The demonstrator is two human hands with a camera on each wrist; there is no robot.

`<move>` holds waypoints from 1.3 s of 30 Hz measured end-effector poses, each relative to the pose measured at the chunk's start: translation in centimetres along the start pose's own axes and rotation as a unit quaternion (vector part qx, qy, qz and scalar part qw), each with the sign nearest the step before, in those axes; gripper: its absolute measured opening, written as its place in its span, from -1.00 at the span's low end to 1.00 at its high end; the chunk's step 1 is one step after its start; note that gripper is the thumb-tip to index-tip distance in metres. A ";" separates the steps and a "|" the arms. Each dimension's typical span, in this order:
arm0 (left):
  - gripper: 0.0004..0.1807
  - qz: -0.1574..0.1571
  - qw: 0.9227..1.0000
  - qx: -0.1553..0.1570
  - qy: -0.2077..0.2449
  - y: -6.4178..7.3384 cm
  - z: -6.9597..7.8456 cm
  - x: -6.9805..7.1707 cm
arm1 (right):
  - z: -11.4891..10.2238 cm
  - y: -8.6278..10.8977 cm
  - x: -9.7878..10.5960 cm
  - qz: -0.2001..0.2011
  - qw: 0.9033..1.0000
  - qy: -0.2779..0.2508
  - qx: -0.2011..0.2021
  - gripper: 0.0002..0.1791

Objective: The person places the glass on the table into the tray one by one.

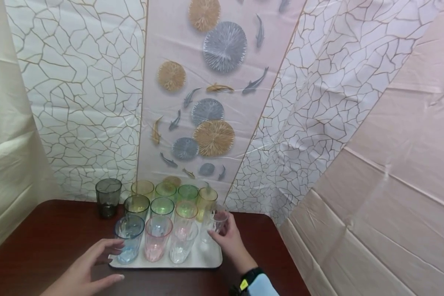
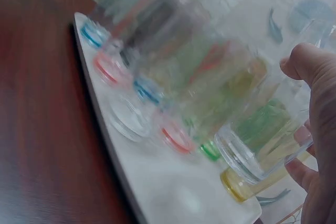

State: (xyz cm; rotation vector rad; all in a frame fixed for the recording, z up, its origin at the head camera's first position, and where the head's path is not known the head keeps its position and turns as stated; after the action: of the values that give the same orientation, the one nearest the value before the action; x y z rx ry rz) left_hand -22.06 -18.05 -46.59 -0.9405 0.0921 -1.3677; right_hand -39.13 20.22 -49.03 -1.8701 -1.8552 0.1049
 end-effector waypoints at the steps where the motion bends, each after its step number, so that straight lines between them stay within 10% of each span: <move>1: -0.25 0.003 1.000 -0.004 0.001 0.0 0.0 0.0 | 0.3 -0.6 -0.3 0.000 1.000 0.001 -0.007 -0.19; 12: -0.26 -0.015 0.999 0.034 0.001 0.1 -0.7 0.1 | 2.7 -3.9 -2.4 0.006 0.999 0.041 -0.035 -0.13; 39: -0.27 -0.030 0.997 0.072 0.012 -0.3 -1.1 0.2 | 5.7 -3.1 -3.1 0.013 0.996 0.063 -0.062 -0.04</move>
State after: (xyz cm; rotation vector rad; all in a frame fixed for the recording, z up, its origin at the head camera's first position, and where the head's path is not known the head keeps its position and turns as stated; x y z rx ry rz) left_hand -22.87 -18.79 -47.04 -0.8119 -0.0165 -1.4219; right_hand -44.46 18.72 -53.65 -1.9366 -1.7890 -0.1203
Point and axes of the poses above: each hand's wrist, its own y-axis away from the middle knuckle, its own x-axis out of the back of the hand, z = x × y, the point moved 6 cm from there along -y, towards the middle knuckle, and after that the axes turned 8 degrees about z, right-handed, at the moved point
